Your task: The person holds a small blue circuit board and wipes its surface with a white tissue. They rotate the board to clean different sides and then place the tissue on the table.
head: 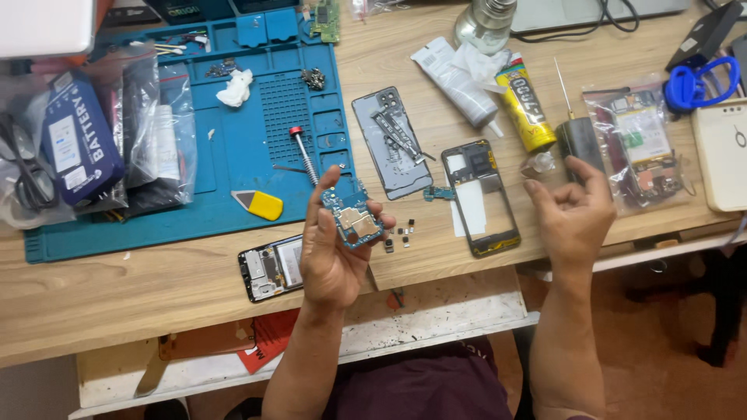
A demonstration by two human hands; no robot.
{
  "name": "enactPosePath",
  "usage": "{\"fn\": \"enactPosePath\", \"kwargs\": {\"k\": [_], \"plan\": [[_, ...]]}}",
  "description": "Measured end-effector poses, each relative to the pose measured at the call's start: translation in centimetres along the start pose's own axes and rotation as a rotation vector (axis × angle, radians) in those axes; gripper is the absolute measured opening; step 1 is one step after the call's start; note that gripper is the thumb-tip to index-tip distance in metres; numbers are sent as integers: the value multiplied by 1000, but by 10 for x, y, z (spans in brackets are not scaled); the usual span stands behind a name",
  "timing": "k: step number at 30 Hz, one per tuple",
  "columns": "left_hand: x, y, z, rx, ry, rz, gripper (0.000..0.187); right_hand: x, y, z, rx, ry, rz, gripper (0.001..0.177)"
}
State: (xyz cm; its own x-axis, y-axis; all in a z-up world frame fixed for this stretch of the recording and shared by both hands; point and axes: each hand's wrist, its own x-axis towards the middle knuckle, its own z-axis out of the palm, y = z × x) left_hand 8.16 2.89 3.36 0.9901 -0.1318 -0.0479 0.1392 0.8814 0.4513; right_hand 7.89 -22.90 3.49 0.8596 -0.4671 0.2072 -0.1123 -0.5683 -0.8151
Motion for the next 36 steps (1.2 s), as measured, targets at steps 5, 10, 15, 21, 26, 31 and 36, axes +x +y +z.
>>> {"fn": "enactPosePath", "kwargs": {"k": [5, 10, 15, 21, 26, 31, 36], "plan": [[1, -3, 0, -38, 1, -93, 56, 6, 16, 9, -106, 3, -135, 36], [-1, -4, 2, -85, -53, -153, 55, -1, 10, 5, -57, -3, -134, 25], [-2, -8, 3, -48, -32, -223, 57, -12, -48, -14, 50, -52, -555, 23], [-9, -15, 5, -7, -71, -281, 53, -11, -103, -11, -73, -338, -927, 26], [-13, -12, 7, -1, -126, -264, 54, -6, -121, -3, -240, -386, -1119, 21], [-13, -15, 4, -18, -132, -282, 51, -6, -136, -3, -331, -426, -1181, 19], [-14, -15, 2, -61, -152, -299, 55, -6, -148, -4, -390, -468, -1235, 17]]}}
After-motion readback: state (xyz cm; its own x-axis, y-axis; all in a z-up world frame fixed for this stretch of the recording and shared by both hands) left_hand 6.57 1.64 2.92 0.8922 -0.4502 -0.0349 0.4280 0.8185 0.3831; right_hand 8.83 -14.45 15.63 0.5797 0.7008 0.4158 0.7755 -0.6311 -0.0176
